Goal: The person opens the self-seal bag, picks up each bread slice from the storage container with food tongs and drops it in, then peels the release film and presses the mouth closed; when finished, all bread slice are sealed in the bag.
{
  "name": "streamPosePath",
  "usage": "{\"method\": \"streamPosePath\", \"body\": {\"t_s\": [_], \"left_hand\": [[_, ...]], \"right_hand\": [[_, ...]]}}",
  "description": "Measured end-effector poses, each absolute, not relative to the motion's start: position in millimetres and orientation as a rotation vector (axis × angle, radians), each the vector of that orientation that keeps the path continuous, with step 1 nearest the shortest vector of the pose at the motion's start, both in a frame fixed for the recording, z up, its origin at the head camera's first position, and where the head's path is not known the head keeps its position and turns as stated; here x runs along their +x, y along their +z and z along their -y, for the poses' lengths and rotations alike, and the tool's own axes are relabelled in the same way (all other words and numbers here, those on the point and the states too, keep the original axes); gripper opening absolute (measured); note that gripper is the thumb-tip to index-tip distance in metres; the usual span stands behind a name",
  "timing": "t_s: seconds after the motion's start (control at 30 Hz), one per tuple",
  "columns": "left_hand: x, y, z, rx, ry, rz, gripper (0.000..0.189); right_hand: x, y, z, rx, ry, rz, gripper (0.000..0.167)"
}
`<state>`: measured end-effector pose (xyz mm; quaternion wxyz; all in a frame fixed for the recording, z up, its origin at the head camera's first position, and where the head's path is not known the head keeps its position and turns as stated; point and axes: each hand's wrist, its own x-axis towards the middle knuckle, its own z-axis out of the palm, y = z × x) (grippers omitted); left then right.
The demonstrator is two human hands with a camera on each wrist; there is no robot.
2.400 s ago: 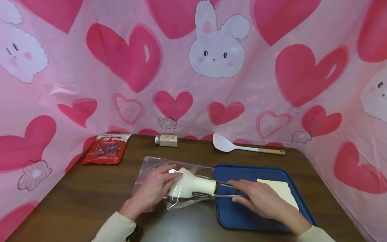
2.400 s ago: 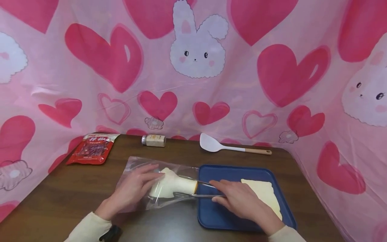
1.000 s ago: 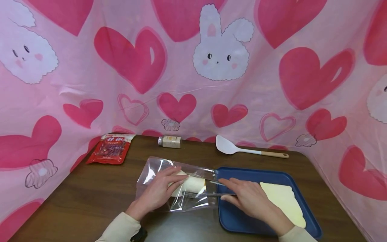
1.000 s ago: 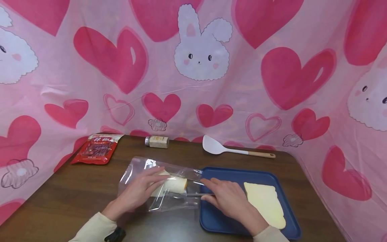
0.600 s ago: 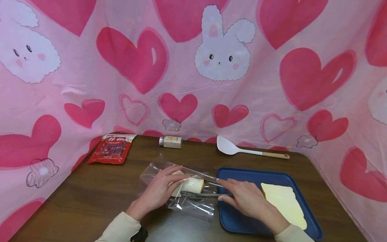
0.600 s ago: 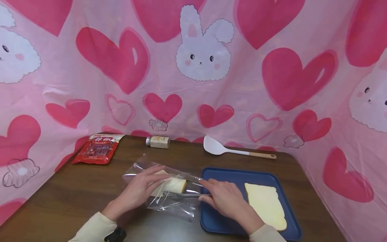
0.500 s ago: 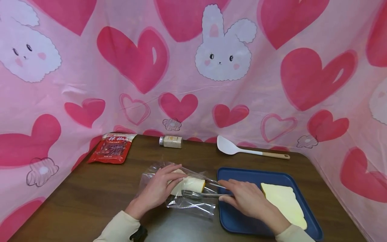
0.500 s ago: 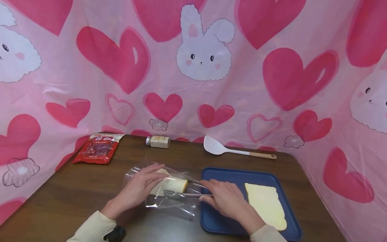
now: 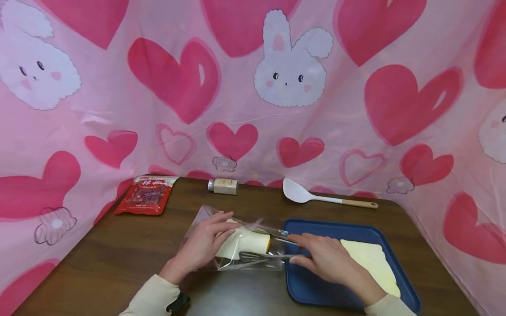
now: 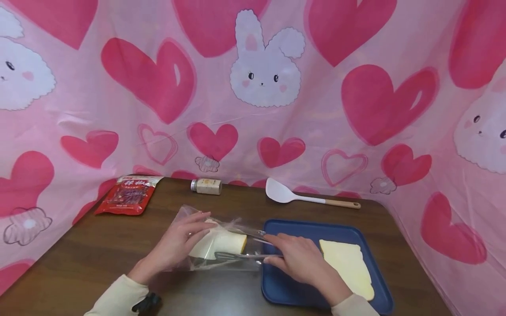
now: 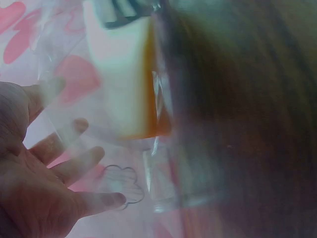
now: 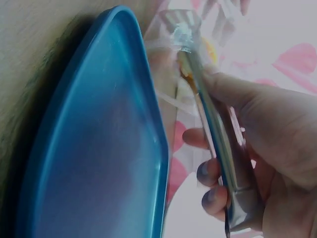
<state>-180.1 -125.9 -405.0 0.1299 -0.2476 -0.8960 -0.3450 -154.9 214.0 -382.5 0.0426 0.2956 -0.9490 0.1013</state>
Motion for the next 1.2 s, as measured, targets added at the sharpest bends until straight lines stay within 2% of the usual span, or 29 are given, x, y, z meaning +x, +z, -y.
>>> {"method": "streamPosePath", "body": {"t_s": [0.23, 0.53, 1.2], "left_hand": [[-182.1, -416.3, 123.7, -0.753, -0.982, 2.589, 0.026], [-182.5, -419.5, 119.5, -0.788, -1.045, 2.567, 0.027], [-179.6, -414.7, 117.0, -0.815, -1.009, 2.572, 0.026]], "right_hand": [[-157.3, -385.3, -222.6, 0.919, 0.457, 2.888, 0.057], [-160.5, -384.5, -209.7, 0.915, 0.411, 2.897, 0.061], [-167.9, -388.0, -189.9, 0.942, 0.379, 2.971, 0.058]]}}
